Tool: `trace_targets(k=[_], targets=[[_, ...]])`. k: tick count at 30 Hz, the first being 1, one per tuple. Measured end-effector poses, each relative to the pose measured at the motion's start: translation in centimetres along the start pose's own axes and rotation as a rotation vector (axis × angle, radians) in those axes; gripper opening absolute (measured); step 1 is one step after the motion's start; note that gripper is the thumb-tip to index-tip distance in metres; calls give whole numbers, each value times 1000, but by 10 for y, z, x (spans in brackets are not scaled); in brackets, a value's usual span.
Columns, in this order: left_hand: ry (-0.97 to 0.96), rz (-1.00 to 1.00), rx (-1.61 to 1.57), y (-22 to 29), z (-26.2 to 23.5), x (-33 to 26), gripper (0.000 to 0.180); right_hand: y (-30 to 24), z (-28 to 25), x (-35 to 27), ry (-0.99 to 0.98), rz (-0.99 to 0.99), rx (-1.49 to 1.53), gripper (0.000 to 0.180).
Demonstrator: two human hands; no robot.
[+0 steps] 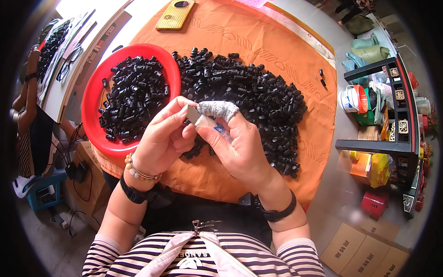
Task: Using a small hand blade to scrape excess material or trim edges of small black plastic shoe components.
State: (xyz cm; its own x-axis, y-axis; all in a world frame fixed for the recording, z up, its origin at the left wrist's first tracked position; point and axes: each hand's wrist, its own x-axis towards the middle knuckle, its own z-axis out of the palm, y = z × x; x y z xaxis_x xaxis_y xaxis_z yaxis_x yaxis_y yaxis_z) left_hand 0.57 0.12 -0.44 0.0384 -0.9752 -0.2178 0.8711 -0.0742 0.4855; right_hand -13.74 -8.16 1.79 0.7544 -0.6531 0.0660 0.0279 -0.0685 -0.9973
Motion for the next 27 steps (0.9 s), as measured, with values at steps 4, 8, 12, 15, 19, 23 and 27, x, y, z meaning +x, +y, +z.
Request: trace_targets(k=[4,8,12,15,19,23,27], targets=[[-25,-7,-22,1,2,1,14,-1,-3,1,4,25,26,30],[-12,-22,-19,-1,2,1,14,-4,-2,5,82,60,112,41],[1,-50,-10,-3,4,2,13,1,1,10,80,26,169,44],[-47,-31,4,-5,4,1,12,2,8,14,72,57,28,44],[-16,-55,26,-3,3,1,13,12,7,19,197,-18,102,45],[-41,70,-3,6,-6,3,14,9,-8,16,171,-8,60,47],[47,357,-37,32,-17,3,21,-4,-23,1,26,82,-28,44]])
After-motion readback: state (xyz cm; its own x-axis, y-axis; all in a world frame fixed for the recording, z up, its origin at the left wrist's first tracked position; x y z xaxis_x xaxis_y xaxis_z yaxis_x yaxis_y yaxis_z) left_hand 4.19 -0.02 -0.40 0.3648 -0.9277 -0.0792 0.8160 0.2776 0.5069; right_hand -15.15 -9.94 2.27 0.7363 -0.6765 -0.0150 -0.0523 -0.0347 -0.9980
